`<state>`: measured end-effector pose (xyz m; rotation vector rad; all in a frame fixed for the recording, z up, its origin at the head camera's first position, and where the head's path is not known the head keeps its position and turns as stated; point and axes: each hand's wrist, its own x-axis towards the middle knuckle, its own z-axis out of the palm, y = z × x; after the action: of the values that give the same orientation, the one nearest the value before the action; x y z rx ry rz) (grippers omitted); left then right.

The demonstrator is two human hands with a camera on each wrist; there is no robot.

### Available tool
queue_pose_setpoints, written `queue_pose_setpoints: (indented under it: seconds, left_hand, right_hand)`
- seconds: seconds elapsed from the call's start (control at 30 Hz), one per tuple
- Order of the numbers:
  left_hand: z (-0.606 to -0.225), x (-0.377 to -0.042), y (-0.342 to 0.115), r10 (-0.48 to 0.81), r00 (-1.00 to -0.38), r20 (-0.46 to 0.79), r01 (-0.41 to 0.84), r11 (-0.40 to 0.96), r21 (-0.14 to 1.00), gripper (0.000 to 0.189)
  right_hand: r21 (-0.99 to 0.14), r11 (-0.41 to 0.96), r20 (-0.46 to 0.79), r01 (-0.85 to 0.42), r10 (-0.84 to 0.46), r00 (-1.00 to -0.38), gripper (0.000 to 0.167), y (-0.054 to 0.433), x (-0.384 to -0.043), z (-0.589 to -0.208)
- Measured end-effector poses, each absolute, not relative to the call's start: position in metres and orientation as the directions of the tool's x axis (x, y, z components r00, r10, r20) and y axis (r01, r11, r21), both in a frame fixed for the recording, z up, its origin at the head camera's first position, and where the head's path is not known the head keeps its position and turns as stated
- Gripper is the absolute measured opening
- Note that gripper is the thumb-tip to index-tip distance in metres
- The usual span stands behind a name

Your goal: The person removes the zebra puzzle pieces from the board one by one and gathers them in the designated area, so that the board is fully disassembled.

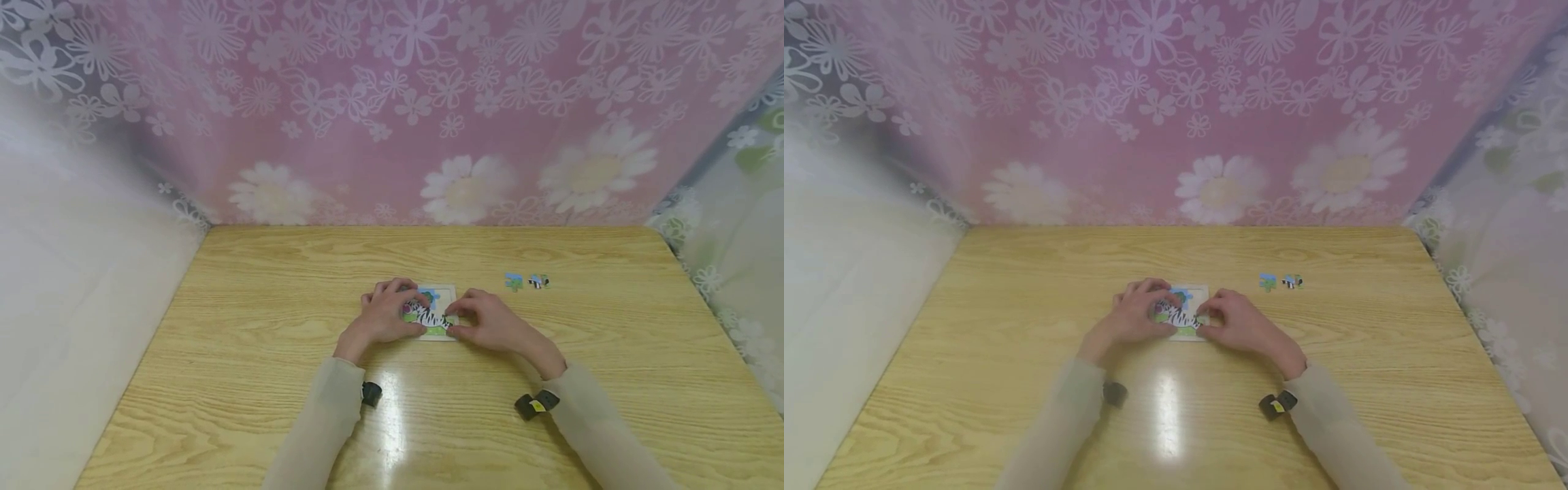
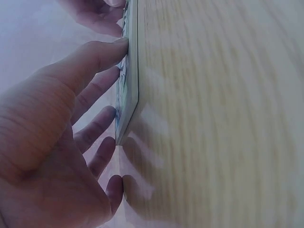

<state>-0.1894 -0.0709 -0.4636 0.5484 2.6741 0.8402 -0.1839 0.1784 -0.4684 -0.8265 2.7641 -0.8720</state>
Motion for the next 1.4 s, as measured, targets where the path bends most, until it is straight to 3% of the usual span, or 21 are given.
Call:
queue_pose_setpoints:
  seconds: [1.4]
  left_hand:
    - [-0.4604, -0.1873, -0.0662, 0.388, -0.907, -0.161, 0.22, 0.766, 0.603, 0.032]
  right_hand:
    - [-0.666, 0.662, -0.042, -0.345, -0.494, -0.868, 0.026, 0.1709, -0.186, -0.4692]
